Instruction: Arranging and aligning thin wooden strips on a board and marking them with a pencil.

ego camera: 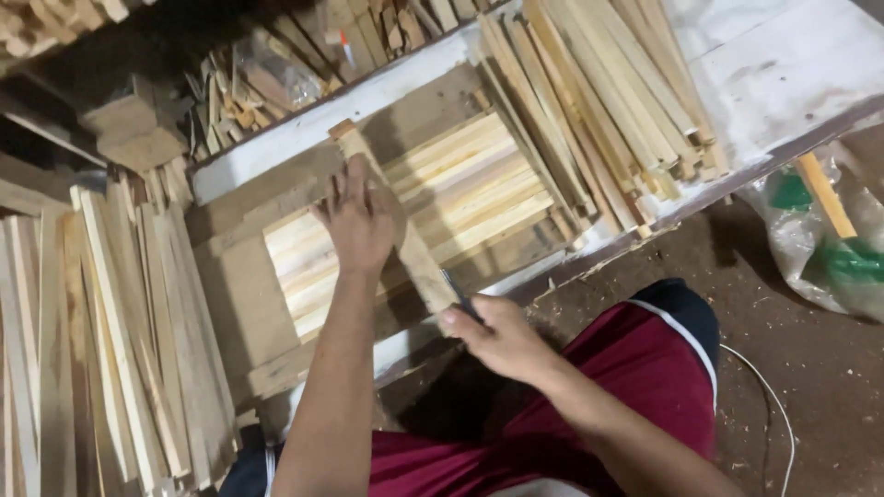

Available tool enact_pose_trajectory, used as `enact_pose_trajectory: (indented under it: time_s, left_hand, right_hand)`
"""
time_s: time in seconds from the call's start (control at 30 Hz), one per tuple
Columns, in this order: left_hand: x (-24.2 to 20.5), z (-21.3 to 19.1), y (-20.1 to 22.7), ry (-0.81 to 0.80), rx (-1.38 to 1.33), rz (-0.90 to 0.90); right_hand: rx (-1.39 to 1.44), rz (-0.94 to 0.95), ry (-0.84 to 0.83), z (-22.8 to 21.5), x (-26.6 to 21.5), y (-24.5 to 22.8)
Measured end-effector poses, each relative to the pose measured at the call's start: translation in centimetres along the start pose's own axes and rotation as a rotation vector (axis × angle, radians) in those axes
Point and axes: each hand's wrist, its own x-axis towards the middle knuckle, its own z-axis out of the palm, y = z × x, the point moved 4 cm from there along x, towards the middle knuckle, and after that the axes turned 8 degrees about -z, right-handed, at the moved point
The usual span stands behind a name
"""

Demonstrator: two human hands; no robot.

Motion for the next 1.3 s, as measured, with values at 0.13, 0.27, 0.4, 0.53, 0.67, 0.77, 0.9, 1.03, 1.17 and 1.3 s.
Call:
enact_pose_trajectory:
  time_s: [0.13, 0.27, 0.4, 0.53, 0.67, 0.77, 0.9, 1.03, 1.17, 1.3]
  left_hand:
    - [0.6, 3.9, 5.8, -0.225, 0.036, 0.099]
    - [0.1, 7.0, 10.9, -0.448, 0.317, 0.173]
    - [-0.4, 7.0, 12.6, -0.577, 0.421, 0.195]
    - [0.1, 5.2, 13.2, -0.737, 0.264, 0.211]
    - [-0.1, 4.9, 13.6, -0.805, 0.228, 0.202]
    - [-0.2, 4.9, 13.5, -0.813, 0.173, 0.184]
    - [-0.1, 4.8, 13.7, -0.783, 0.17, 0.194]
    - [-0.7, 3.8, 14.9, -0.819, 0.208, 0.178]
    - [-0.4, 4.1, 14.5, -0.819, 0.223, 0.169]
    - [-0.3, 3.7, 14.7, -0.806, 0.201, 0.168]
  right_hand:
    - [-0.05, 0.112, 0.11, -6.1, 0.6, 3.3]
    - [0.164, 0.161, 0.268, -11.4, 0.0, 3.0]
    - [0.28, 0.159, 0.338, -13.2, -0.4, 1.8]
    - [0.272, 0.17, 0.286, -14.0, 0.4, 3.9]
    - [0.081, 0.22, 0.307, -15.6, -0.8, 4.4]
    - [0.19, 0.113, 0.567, -18.4, 0.1, 3.6]
    - [0.18, -0.011, 0.635, -19.8, 4.3, 1.8]
    - [0.168, -0.268, 0.602, -18.4, 11.7, -0.1]
    - [-0.026, -0.204, 0.406, -16.6, 17.7, -0.1]
    - [-0.089, -0.272, 0.363, -16.1, 19.7, -0.8]
